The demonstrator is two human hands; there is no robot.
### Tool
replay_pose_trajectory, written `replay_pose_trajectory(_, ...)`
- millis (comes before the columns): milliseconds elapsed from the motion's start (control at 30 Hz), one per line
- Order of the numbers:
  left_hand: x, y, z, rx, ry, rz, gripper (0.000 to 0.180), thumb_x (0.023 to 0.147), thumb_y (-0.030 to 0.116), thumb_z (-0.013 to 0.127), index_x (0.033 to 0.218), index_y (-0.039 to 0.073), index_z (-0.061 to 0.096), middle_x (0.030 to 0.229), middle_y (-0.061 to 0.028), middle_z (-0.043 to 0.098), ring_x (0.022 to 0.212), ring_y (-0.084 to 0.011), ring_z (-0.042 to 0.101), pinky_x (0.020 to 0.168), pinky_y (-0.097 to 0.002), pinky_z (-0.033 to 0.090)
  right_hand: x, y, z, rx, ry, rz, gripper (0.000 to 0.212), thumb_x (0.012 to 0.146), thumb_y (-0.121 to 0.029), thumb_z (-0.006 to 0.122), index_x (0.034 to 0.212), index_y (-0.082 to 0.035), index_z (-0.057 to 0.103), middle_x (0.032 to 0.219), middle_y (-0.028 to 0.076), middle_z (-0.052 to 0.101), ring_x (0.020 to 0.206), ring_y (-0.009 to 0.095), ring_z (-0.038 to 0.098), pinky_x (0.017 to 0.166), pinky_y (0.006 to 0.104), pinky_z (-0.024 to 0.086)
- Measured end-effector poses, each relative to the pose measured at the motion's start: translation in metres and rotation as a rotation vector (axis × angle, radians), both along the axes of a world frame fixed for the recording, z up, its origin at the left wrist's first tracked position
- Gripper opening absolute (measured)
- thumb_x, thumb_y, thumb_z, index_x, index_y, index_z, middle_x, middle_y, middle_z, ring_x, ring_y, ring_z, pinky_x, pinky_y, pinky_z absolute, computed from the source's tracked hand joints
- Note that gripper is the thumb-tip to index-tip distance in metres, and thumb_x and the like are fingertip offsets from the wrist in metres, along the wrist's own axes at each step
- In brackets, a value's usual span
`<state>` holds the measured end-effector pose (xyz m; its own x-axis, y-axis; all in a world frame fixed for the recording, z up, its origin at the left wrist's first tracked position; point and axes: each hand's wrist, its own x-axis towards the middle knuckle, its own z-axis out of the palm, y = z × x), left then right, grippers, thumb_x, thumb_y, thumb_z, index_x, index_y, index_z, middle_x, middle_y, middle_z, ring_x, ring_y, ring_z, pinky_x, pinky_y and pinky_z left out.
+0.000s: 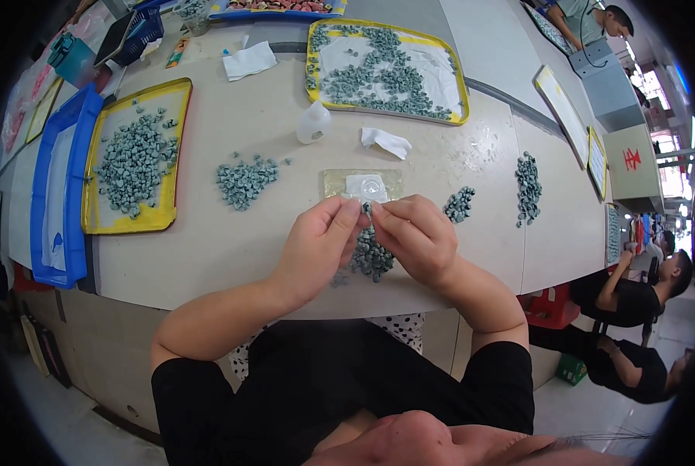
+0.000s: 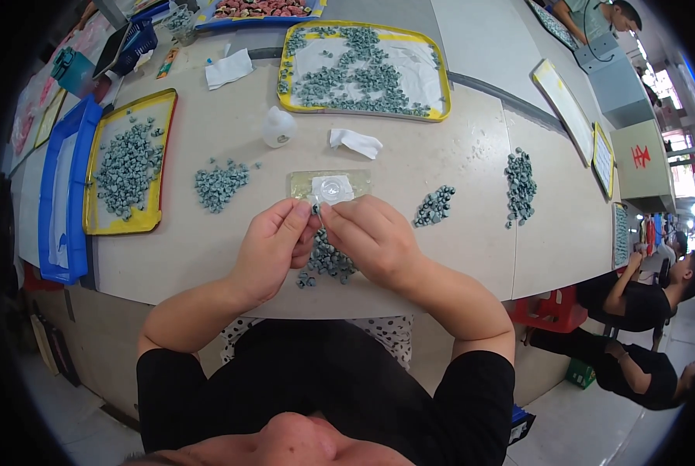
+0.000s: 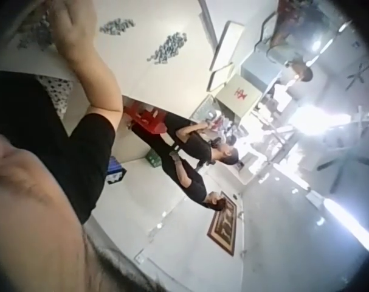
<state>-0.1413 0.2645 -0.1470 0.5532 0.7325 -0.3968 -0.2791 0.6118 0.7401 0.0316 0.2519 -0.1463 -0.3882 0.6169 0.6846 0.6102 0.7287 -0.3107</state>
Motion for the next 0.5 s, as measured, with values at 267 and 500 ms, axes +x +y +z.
replay_pose_trajectory(267,-0.0010,-0.0047,-0.0054,0.132,0.013,0.030,0.025,0.097,0.025,0.044,0.088,0.004,0.052,0.062,0.0055,0.040,0.053,-0.0011,0.033,0.046,-0.0182,0.028,-0.0020,0.0027,-0.0001,-0.023,0.056,0.076,0.023,0.061,0.008,0.071,0.082,0.005,0.062,0.080,0.011,0.060,0.064,0.023,0.060,0.055,0.0285,0.048)
replay_pose_trajectory(500,-0.0015,-0.0081,-0.0011,0.517,0.242,0.131,0.022,0.095,0.019,0.048,0.086,0.000,0.055,0.069,-0.0028,0.053,0.063,-0.0075,0.046,0.056,-0.0230,0.039,-0.0071,-0.0021,0.0033,-0.188,0.251,0.005,0.025,0.062,0.011,0.069,0.085,0.001,0.065,0.081,0.010,0.063,0.065,0.019,0.061,0.055,0.0257,0.049)
